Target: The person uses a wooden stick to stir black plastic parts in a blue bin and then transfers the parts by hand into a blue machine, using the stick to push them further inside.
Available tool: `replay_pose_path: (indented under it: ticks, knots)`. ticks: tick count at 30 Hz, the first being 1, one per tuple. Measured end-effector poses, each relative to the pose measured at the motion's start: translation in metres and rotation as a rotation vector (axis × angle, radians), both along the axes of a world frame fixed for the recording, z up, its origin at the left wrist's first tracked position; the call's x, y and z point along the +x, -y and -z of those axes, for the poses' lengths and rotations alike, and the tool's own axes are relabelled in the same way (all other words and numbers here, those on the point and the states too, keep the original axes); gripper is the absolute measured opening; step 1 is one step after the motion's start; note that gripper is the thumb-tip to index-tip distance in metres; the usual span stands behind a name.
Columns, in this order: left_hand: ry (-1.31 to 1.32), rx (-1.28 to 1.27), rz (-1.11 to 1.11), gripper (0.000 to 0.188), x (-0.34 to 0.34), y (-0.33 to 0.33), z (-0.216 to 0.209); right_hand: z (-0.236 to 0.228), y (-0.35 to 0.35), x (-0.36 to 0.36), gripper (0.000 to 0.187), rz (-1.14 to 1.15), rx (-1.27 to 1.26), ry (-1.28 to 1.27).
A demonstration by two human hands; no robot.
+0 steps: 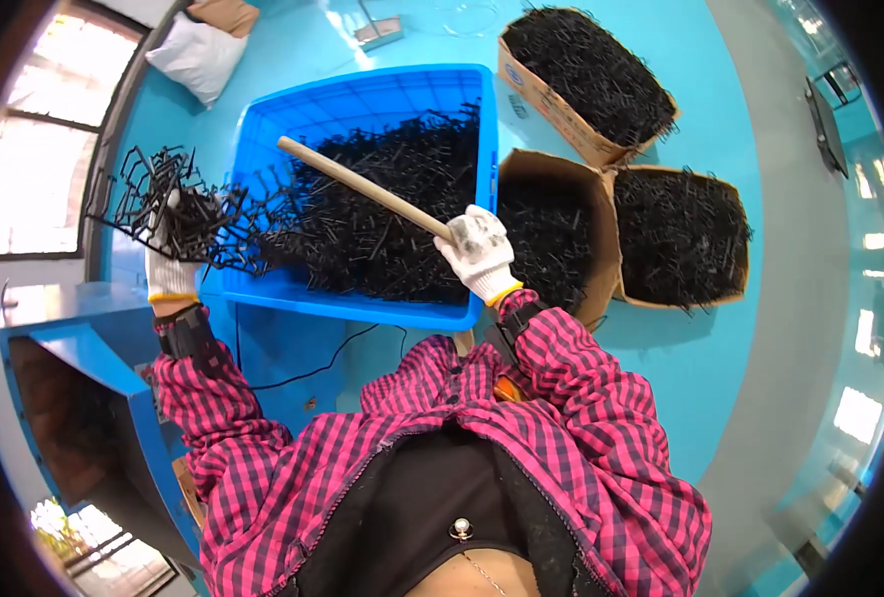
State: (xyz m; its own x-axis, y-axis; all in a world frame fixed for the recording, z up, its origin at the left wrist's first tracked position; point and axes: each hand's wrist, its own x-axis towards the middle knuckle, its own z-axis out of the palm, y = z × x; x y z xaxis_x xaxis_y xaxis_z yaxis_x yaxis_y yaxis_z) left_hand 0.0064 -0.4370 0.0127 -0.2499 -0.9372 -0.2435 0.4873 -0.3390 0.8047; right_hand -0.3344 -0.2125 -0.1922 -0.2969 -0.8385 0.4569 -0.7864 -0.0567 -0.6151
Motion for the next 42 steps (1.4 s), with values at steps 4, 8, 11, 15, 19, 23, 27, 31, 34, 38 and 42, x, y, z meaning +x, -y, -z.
replay_pose_path:
  ticks: [4, 8, 11, 15, 19, 23, 27, 31, 34, 38, 42]
  knots:
    - [0.065, -0.140, -0.082, 0.027, 0.006, 0.002, -0.041, 0.003, 0.001, 0.003, 0.023, -0.006, 0.010, 0.002]
    - [0.098, -0.207, -0.054, 0.028, -0.002, 0.017, -0.071, 0.002, -0.005, 0.002, 0.026, 0.020, 0.096, -0.082]
    - [0.125, -0.210, -0.096, 0.029, 0.003, 0.020, -0.069, -0.014, -0.021, 0.003, 0.031, 0.009, 0.221, -0.108]
    - [0.151, -0.175, -0.205, 0.030, -0.002, 0.019, -0.037, -0.060, -0.046, -0.014, 0.036, -0.028, 0.457, -0.129]
    - [-0.001, -0.121, -0.211, 0.029, 0.021, 0.038, 0.047, -0.079, -0.061, -0.024, 0.035, -0.115, 0.578, -0.228]
    - [-0.206, 0.026, -0.208, 0.029, 0.030, 0.048, 0.119, -0.084, -0.056, -0.011, 0.031, -0.154, 0.658, -0.264]
    - [-0.100, 0.291, -0.240, 0.028, -0.002, 0.026, 0.152, -0.106, -0.054, 0.006, 0.028, -0.158, 0.755, -0.282]
    - [-0.016, 0.446, -0.224, 0.027, 0.002, 0.023, 0.203, -0.122, -0.042, 0.020, 0.027, -0.181, 0.829, -0.300]
    - [0.109, 0.589, -0.142, 0.027, 0.007, 0.027, 0.246, -0.120, -0.033, 0.027, 0.027, -0.151, 0.860, -0.316]
    - [0.265, 0.713, -0.015, 0.030, 0.035, 0.034, 0.325, -0.109, -0.022, 0.038, 0.024, -0.151, 0.871, -0.322]
    - [0.574, 0.234, 0.336, 0.037, 0.053, 0.026, 0.372, -0.121, -0.024, 0.046, 0.022, -0.151, 0.816, -0.324]
